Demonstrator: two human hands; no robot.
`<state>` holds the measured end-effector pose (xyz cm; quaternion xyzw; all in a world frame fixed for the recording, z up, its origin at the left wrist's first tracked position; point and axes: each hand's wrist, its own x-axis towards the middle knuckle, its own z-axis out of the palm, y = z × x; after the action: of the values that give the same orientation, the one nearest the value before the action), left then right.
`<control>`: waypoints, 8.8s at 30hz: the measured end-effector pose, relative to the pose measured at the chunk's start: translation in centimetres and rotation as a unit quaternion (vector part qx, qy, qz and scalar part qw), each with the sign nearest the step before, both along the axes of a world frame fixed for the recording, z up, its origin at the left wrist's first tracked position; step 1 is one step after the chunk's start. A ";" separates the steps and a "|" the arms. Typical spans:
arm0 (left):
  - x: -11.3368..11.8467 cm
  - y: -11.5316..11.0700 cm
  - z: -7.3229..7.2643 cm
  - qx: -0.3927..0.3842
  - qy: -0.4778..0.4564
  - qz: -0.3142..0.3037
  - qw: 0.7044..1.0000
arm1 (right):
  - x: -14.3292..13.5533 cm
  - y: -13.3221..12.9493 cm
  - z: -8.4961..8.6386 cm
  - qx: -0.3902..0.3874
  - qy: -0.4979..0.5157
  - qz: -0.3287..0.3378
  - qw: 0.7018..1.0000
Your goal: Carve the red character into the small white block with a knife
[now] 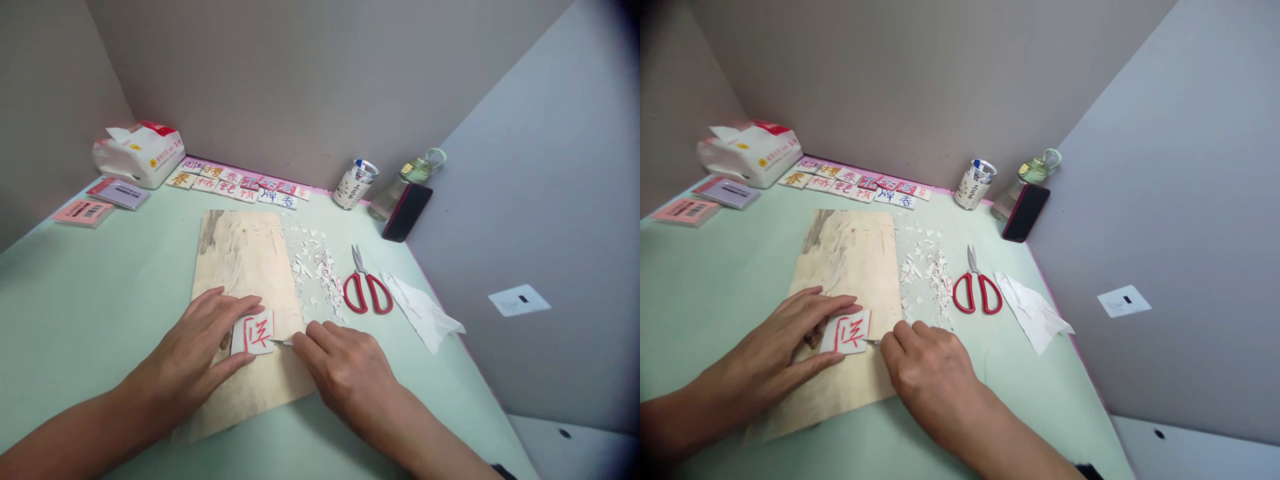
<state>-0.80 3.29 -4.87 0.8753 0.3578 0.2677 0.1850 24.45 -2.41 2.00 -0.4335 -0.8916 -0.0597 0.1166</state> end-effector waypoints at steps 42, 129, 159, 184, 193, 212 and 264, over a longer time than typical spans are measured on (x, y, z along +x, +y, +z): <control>0.4 -0.5 0.0 0.019 -0.005 0.019 1.000 | 0.0 0.7 -0.7 -0.239 0.076 -0.058 0.966; 0.1 -0.6 2.0 -0.036 -0.054 0.010 0.998 | -0.1 -0.1 0.0 0.010 0.038 0.058 0.998; 1.1 -1.2 0.4 -0.073 -0.052 0.002 0.996 | 0.0 -0.3 -1.5 -0.235 0.517 -0.034 0.822; 1.1 -1.1 0.3 -0.063 -0.047 0.001 0.997 | -1.2 -0.5 -1.5 -0.240 0.405 -0.043 0.881; 1.1 -1.2 0.3 -0.068 -0.046 0.004 0.997 | -1.3 -0.5 -0.8 -0.257 0.397 -0.046 0.880; 0.9 -1.2 0.2 -0.067 -0.036 0.002 0.997 | -1.8 -0.8 -1.5 -0.124 0.279 0.027 0.952; 0.9 -1.4 0.3 -0.076 -0.034 0.022 0.996 | -2.1 -0.8 -3.2 -0.041 0.320 0.055 0.945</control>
<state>0.13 1.85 -4.59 0.8410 0.3897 0.2733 0.2572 22.36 -3.23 -1.19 -0.3847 -0.8315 0.1254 0.3806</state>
